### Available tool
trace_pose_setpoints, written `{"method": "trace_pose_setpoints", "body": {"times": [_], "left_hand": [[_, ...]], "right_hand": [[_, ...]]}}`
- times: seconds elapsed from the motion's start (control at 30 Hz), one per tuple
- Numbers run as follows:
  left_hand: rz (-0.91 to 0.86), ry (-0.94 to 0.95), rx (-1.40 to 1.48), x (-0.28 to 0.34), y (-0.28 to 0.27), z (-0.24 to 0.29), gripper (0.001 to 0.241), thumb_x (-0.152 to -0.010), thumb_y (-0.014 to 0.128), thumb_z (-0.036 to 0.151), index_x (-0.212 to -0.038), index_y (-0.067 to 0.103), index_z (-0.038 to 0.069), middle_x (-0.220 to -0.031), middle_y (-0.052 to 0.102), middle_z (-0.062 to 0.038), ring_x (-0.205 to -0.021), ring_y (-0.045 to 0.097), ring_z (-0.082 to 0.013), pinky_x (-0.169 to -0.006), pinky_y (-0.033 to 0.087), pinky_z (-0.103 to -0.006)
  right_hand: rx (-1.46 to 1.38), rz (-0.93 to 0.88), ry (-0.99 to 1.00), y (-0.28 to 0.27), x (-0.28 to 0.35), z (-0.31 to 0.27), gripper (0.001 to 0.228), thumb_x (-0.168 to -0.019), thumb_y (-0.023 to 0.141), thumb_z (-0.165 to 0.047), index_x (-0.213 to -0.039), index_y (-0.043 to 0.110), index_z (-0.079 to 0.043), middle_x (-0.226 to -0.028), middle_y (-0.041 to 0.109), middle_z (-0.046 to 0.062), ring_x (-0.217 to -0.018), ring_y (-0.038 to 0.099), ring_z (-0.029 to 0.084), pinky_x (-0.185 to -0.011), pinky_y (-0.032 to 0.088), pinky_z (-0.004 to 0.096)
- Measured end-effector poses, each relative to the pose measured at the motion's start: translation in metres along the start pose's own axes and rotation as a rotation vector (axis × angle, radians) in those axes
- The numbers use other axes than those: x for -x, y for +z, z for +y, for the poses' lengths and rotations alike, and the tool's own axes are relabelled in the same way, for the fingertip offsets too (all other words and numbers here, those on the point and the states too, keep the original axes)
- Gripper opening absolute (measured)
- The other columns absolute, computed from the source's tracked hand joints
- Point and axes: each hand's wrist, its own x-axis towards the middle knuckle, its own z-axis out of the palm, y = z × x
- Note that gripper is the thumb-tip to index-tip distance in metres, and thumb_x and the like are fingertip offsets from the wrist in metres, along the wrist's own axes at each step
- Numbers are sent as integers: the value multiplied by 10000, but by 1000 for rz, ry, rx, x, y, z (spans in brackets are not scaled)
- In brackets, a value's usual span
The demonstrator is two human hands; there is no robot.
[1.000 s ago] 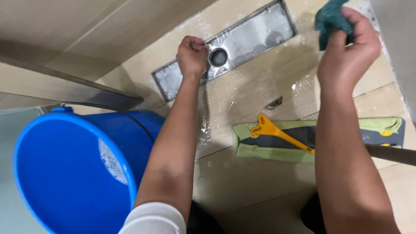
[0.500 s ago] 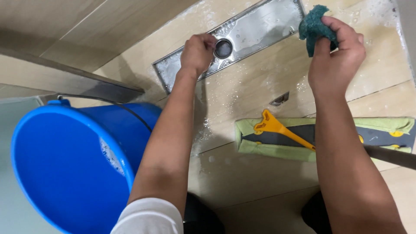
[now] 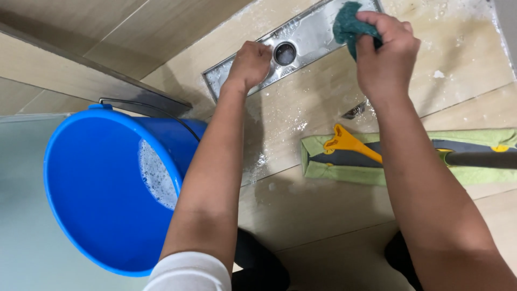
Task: Cleaning a floor drain with a sponge and soapy water in a bathroom.
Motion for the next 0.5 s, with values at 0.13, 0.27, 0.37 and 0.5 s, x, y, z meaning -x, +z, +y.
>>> {"method": "trace_pose_setpoints", "body": {"times": [0.13,0.27,0.37,0.5], "left_hand": [[242,192,172,-19,12,-26,264,-956,653,218,-1094,770,26,-1086,759,-185,-1009,725,-310,-903,540,-366],[49,178,413,-42,32,-54,1046,-763,844,31,-1652,324,212,-1578,279,-245,-1035,635,-311,-735,689,-372],[62,83,467,-1,15,-21,611,-869,632,70,-1467,530,133,-1074,795,-164,-923,763,-276,-783,575,-360],[186,-103,320,-30,38,-65,338,-1033,623,272,-1115,793,-9,-991,824,-203,-937,799,-315,-836,585,-389]], "right_hand": [[-10,-39,27,-1,0,-8,333,-946,684,74,-1223,775,-85,-1069,749,143,-965,688,266,-895,569,352],[-17,-220,167,0,6,3,239,-980,716,-39,-1198,767,-122,-1041,755,105,-913,739,229,-862,581,345],[342,-205,79,2,18,59,368,-896,660,23,-1224,778,-95,-1175,705,155,-1088,630,327,-990,441,467],[462,-45,316,-21,21,78,307,-1052,576,-26,-1336,679,-80,-1348,581,213,-1308,459,425,-1098,267,618]]}}
